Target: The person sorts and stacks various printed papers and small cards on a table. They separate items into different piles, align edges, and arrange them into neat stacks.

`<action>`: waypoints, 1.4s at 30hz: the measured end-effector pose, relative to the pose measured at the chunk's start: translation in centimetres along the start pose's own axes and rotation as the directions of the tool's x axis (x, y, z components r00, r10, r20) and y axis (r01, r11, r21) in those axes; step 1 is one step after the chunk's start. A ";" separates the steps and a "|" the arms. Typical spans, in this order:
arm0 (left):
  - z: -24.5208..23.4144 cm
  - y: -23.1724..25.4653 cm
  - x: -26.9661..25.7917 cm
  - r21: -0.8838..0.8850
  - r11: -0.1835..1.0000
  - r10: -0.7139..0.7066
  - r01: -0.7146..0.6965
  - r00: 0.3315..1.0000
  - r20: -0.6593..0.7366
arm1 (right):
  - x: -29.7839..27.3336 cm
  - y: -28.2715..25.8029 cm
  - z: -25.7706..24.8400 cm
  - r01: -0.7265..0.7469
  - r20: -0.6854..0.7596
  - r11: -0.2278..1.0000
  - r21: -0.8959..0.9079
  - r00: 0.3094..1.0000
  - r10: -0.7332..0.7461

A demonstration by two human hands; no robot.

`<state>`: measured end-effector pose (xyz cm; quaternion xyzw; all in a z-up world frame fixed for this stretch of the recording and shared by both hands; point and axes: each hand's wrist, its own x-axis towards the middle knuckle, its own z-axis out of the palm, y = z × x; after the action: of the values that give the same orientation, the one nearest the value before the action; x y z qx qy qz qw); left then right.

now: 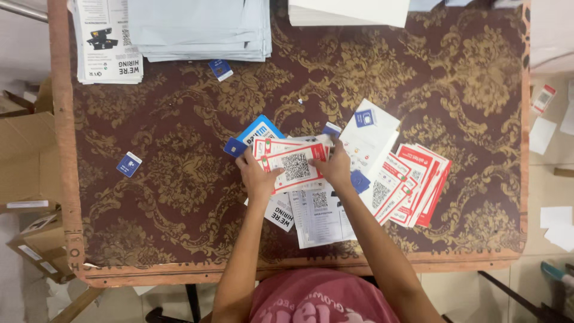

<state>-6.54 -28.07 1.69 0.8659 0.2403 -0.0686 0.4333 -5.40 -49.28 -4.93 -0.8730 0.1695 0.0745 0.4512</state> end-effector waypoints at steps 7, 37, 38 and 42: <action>-1.8 -6.3 3.5 -0.517 0.837 0.067 0.180 0.903 0.423 | -1.3 2.8 -6.0 -0.104 0.263 0.968 0.230 0.964 0.041; 12.6 5.9 -1.0 0.144 0.332 0.462 -0.932 0.293 0.837 | -11.4 10.3 -11.0 0.182 -0.218 0.954 -0.238 0.947 -0.235; 12.3 6.6 -1.1 0.170 0.305 0.534 -0.937 0.316 0.784 | -11.9 10.1 -9.7 0.151 -0.236 0.953 -0.262 0.948 -0.215; 9.8 6.9 -2.6 0.383 0.570 0.585 -0.727 0.686 0.434 | -12.6 10.1 -7.3 0.074 -0.248 0.981 -0.178 0.962 -0.117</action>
<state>-4.68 -40.17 1.42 0.9585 -0.1888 -0.0766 0.1994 -21.00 -57.73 -4.78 -0.9171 0.1774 -0.0474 0.3538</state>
